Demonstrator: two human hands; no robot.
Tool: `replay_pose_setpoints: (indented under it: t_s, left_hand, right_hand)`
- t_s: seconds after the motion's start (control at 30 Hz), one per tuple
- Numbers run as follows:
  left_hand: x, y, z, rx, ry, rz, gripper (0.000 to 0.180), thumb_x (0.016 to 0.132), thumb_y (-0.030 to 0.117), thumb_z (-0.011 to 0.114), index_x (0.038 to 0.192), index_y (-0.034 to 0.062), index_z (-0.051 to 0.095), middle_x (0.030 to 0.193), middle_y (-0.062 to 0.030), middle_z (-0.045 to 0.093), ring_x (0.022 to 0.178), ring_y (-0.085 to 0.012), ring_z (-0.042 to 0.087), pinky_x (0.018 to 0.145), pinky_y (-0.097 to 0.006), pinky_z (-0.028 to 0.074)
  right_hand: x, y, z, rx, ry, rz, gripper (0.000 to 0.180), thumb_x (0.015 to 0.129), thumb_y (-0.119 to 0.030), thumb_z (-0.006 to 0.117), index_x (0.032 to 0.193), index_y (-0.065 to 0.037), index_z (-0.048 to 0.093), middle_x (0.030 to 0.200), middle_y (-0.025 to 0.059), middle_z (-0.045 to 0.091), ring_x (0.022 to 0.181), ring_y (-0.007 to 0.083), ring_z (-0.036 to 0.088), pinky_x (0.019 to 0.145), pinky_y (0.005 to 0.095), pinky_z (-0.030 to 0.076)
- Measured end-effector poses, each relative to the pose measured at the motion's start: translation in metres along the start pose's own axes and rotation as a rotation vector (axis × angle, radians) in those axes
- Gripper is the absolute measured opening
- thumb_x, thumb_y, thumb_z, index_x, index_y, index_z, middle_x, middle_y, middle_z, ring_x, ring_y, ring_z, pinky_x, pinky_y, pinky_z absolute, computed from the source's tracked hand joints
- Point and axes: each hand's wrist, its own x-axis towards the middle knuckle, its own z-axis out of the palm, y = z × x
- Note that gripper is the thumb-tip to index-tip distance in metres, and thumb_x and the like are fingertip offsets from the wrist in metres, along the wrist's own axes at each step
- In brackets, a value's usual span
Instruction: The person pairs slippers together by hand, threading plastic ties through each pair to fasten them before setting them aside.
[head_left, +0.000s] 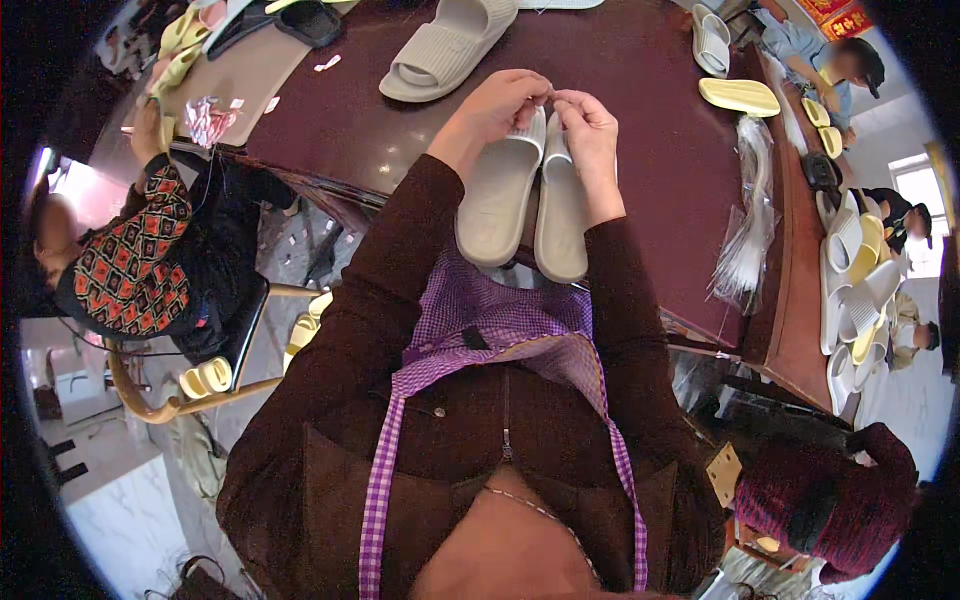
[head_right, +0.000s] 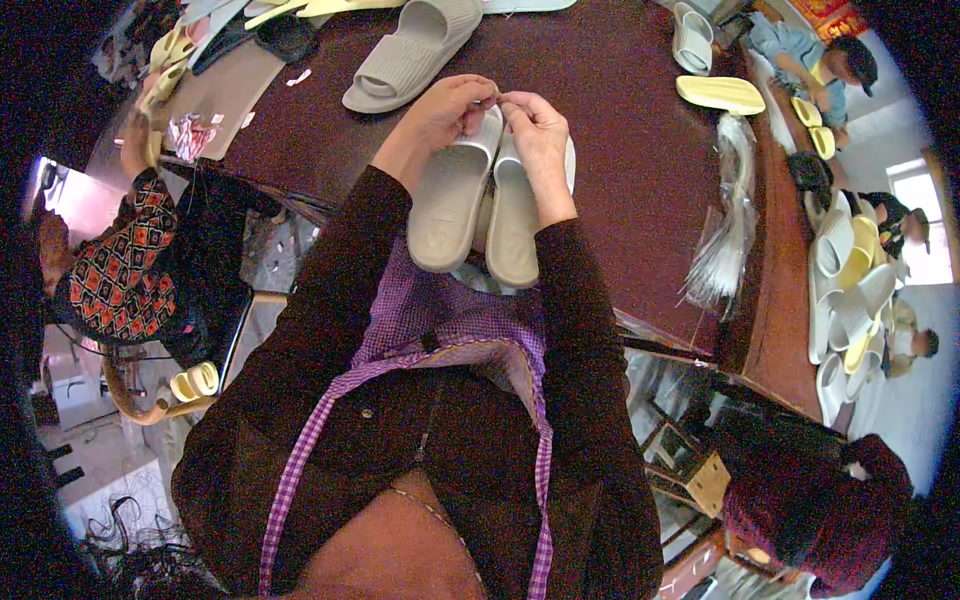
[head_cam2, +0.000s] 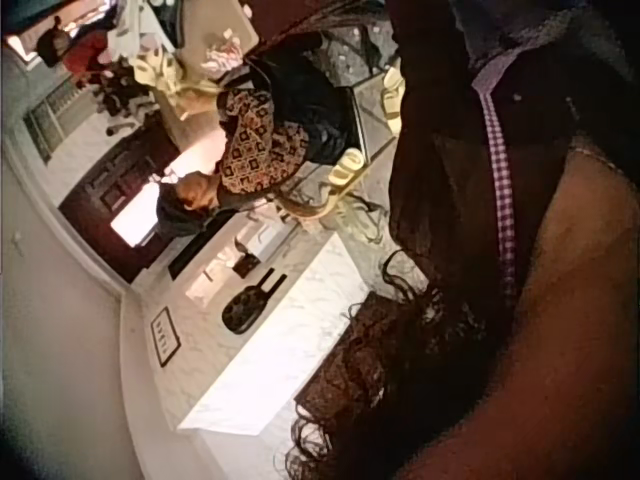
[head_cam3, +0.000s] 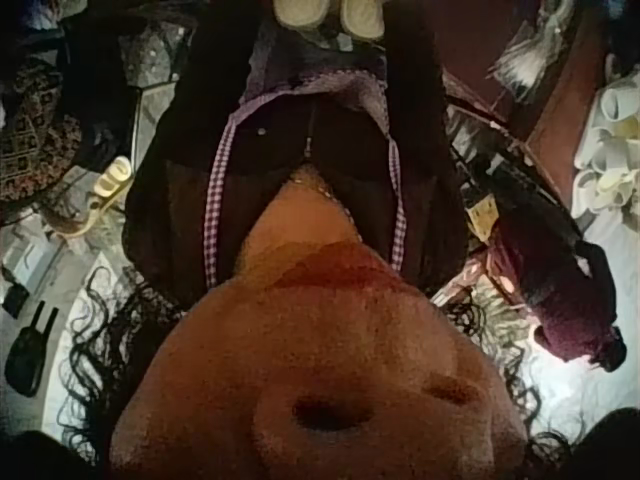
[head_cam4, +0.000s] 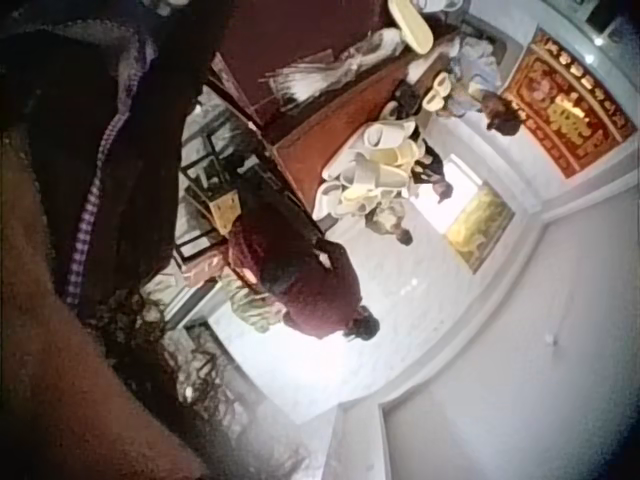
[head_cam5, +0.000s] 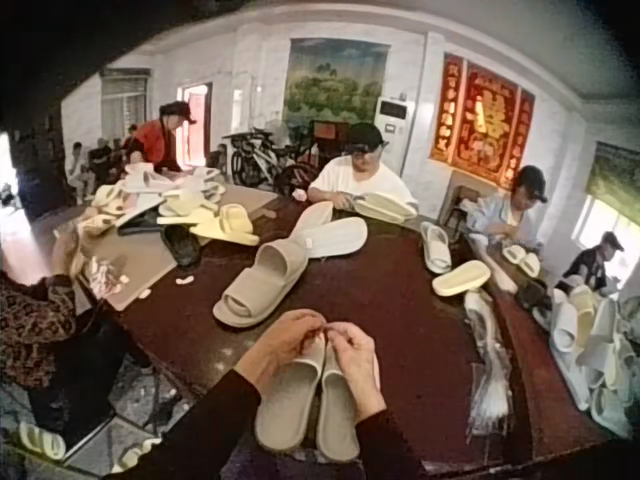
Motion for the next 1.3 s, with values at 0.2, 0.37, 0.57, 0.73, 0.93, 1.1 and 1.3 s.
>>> replay_pose_setpoints:
  t_s: [0.2, 0.37, 0.57, 0.73, 0.93, 1.1, 1.3]
  left_hand:
    - [-0.001, 0.004, 0.002, 0.013, -0.019, -0.035, 0.012, 0.081, 0.011, 0.056, 0.073, 0.0019, 0.058, 0.060, -0.0005, 0.049, 0.044, -0.0079, 0.041, 0.039, -0.023, 0.032]
    - [-0.002, 0.005, 0.004, 0.055, -0.001, -0.047, 0.014, 0.082, 0.012, 0.057, 0.070, 0.0057, 0.057, 0.062, 0.0012, 0.051, 0.046, -0.0065, 0.042, 0.040, -0.021, 0.031]
    - [-0.002, 0.006, 0.001, 0.053, -0.008, -0.064, 0.013, 0.081, 0.012, 0.057, 0.071, 0.0042, 0.058, 0.061, 0.0004, 0.050, 0.045, -0.0073, 0.042, 0.040, -0.022, 0.032]
    - [0.000, 0.003, 0.002, 0.046, -0.004, -0.073, 0.012, 0.080, 0.011, 0.056, 0.072, 0.0015, 0.059, 0.060, -0.0007, 0.048, 0.045, -0.0081, 0.041, 0.041, -0.024, 0.032]
    - [0.000, 0.002, 0.004, 0.087, 0.003, -0.066, 0.012, 0.079, 0.010, 0.057, 0.071, 0.0013, 0.059, 0.058, 0.0002, 0.048, 0.044, -0.0075, 0.040, 0.039, -0.023, 0.031]
    - [0.003, 0.000, 0.005, 0.219, -0.005, -0.070, 0.012, 0.079, 0.011, 0.059, 0.079, -0.0009, 0.062, 0.060, 0.0005, 0.050, 0.045, -0.0070, 0.041, 0.039, -0.022, 0.031]
    - [-0.009, 0.005, 0.014, 0.314, 0.081, 0.023, 0.029, 0.081, 0.016, 0.061, 0.103, -0.0028, 0.060, 0.073, -0.0017, 0.056, 0.058, -0.0063, 0.050, 0.049, -0.020, 0.038]
  right_hand:
    - [0.001, 0.004, -0.004, 0.005, 0.012, 0.028, 0.011, 0.081, -0.005, 0.061, 0.090, -0.002, 0.066, 0.069, -0.0034, 0.059, 0.059, 0.0035, 0.050, 0.054, 0.0182, 0.041]
    - [0.000, 0.006, -0.005, 0.015, 0.009, 0.020, 0.010, 0.081, -0.005, 0.061, 0.089, -0.002, 0.066, 0.072, -0.0025, 0.061, 0.063, 0.0041, 0.052, 0.057, 0.0185, 0.042]
    - [-0.001, 0.003, -0.004, 0.034, 0.009, 0.038, 0.010, 0.081, -0.005, 0.061, 0.088, -0.002, 0.067, 0.074, -0.0020, 0.062, 0.065, 0.0046, 0.053, 0.059, 0.0187, 0.043]
    - [-0.003, 0.001, -0.004, 0.014, 0.014, 0.030, 0.010, 0.081, -0.005, 0.061, 0.088, -0.002, 0.066, 0.072, -0.0029, 0.061, 0.064, 0.0042, 0.052, 0.058, 0.0186, 0.042]
    - [-0.004, 0.002, -0.005, 0.020, 0.016, 0.043, 0.009, 0.080, -0.005, 0.061, 0.088, -0.003, 0.066, 0.070, -0.0040, 0.059, 0.062, 0.0031, 0.049, 0.056, 0.0183, 0.041]
    - [-0.003, 0.006, -0.007, 0.060, 0.010, 0.040, 0.010, 0.081, -0.005, 0.060, 0.090, -0.004, 0.066, 0.072, -0.0051, 0.058, 0.060, 0.0015, 0.045, 0.052, 0.0167, 0.036]
    - [0.000, 0.005, -0.003, 0.010, 0.051, -0.010, 0.012, 0.081, -0.006, 0.061, 0.091, -0.003, 0.065, 0.078, -0.0016, 0.061, 0.066, 0.0051, 0.052, 0.059, 0.0181, 0.041]
